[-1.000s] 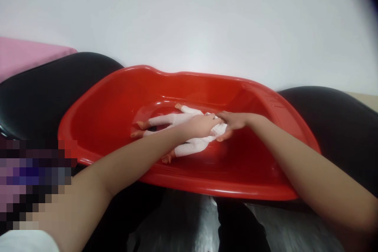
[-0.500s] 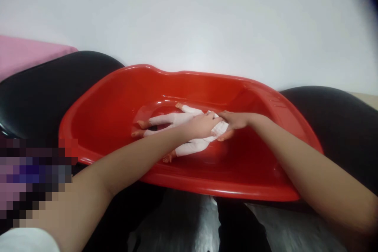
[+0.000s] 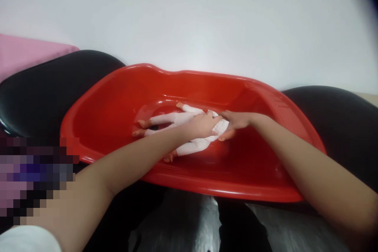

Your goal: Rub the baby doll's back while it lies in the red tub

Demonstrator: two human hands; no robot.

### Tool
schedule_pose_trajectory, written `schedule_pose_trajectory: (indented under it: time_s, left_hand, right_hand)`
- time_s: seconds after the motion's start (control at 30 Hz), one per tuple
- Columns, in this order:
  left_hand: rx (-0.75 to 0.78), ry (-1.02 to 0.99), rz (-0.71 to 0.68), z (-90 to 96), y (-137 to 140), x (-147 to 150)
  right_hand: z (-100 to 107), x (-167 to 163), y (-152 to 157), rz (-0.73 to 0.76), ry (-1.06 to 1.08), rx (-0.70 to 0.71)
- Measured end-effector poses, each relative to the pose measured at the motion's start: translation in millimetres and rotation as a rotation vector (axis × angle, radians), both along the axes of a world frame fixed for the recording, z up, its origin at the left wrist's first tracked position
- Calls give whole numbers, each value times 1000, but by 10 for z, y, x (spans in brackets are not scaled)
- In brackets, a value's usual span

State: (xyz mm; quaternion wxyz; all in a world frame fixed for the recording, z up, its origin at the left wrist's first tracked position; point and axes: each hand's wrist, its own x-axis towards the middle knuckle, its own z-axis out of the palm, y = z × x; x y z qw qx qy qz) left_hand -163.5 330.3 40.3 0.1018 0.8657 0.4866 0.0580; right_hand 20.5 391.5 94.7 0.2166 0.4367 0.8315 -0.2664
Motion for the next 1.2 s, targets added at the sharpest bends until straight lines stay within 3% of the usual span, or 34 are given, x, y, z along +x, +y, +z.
schedule_pose_trajectory:
  time_s: [0.33, 0.6, 1.2]
  left_hand:
    - [51, 63, -43, 32, -26, 0]
    - [104, 31, -84, 161, -133, -38]
    - [59, -51, -96, 44, -54, -39]
  right_hand:
    - [32, -12, -30, -18, -9, 1]
    - [69, -43, -58, -25, -23, -4]
    - [125, -71, -109, -33, -26, -15]
